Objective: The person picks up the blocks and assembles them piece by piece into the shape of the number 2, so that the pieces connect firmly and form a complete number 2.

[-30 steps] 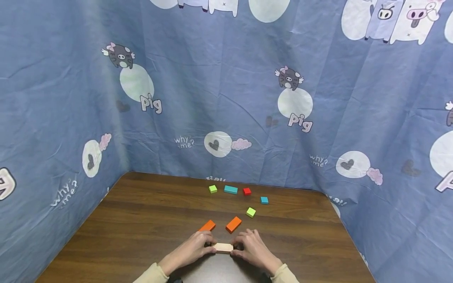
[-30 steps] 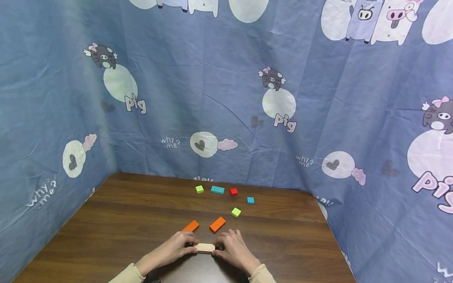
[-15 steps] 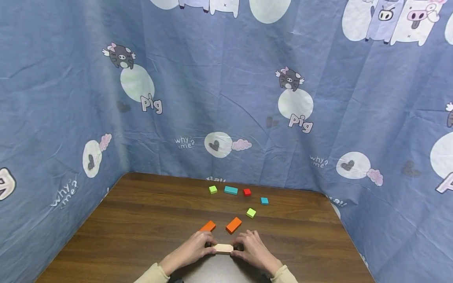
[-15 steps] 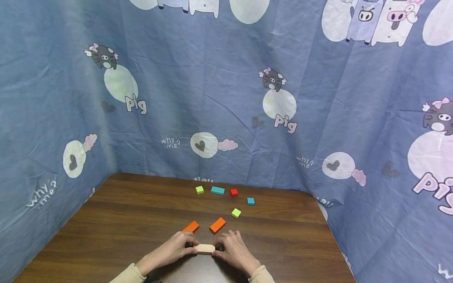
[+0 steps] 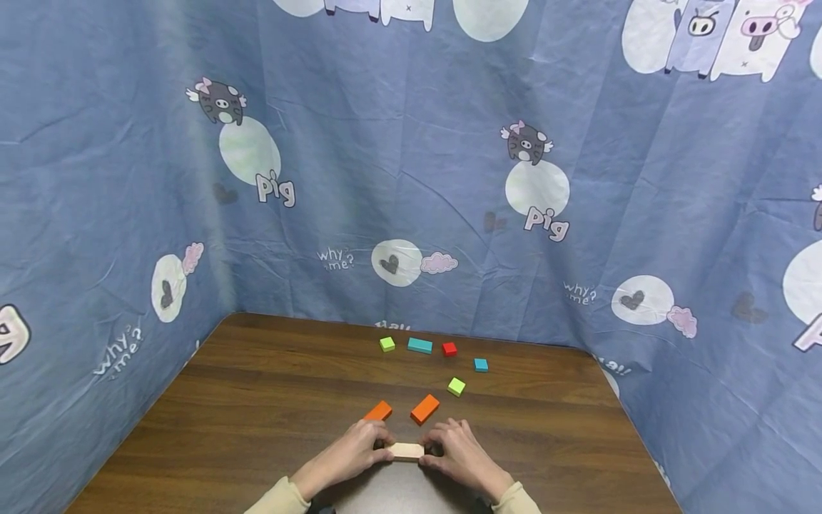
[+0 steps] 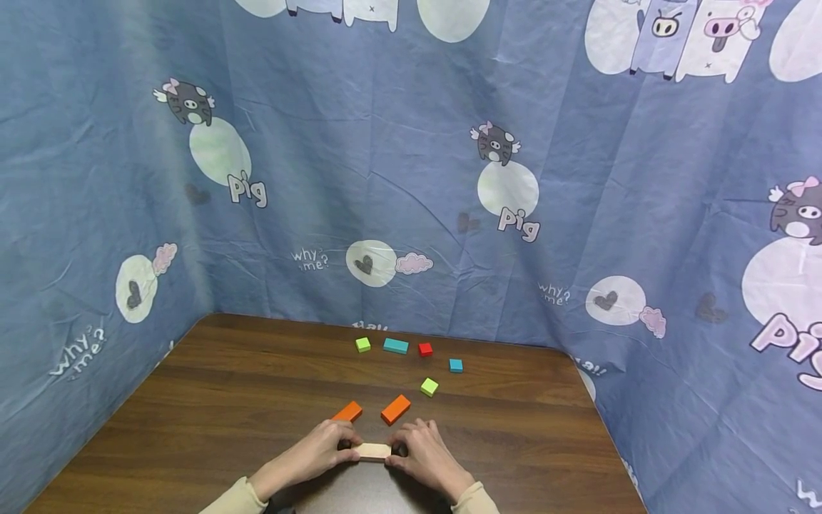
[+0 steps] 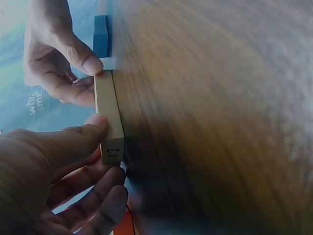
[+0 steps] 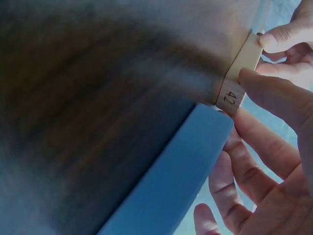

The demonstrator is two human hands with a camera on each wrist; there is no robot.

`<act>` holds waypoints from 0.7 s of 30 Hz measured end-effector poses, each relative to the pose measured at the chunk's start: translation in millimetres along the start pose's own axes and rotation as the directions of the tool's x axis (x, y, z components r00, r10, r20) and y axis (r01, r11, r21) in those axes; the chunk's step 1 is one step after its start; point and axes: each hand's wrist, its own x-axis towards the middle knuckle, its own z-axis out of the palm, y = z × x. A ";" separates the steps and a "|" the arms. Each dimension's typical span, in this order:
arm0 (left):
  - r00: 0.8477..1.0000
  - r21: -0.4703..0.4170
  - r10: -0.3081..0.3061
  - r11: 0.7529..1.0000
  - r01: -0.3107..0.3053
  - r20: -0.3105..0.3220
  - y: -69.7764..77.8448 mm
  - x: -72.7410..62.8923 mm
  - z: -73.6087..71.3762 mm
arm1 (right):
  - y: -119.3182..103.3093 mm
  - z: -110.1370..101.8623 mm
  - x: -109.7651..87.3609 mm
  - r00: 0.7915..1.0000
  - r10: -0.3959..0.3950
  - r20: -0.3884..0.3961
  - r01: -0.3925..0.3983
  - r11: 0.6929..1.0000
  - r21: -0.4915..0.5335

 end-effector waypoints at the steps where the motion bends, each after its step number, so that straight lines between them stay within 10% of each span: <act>1: 1.000 0.001 0.001 1.000 -0.001 -0.001 0.0 0.0 -0.1 | 0.1 -0.2 0.1 1.000 -0.001 -0.002 0.001 1.000 -0.001; 21: 1.000 0.024 0.004 1.000 -0.004 -0.015 1.3 -0.9 -0.6 | 14.6 -18.9 -7.7 0.997 0.038 -0.072 -0.031 0.995 0.097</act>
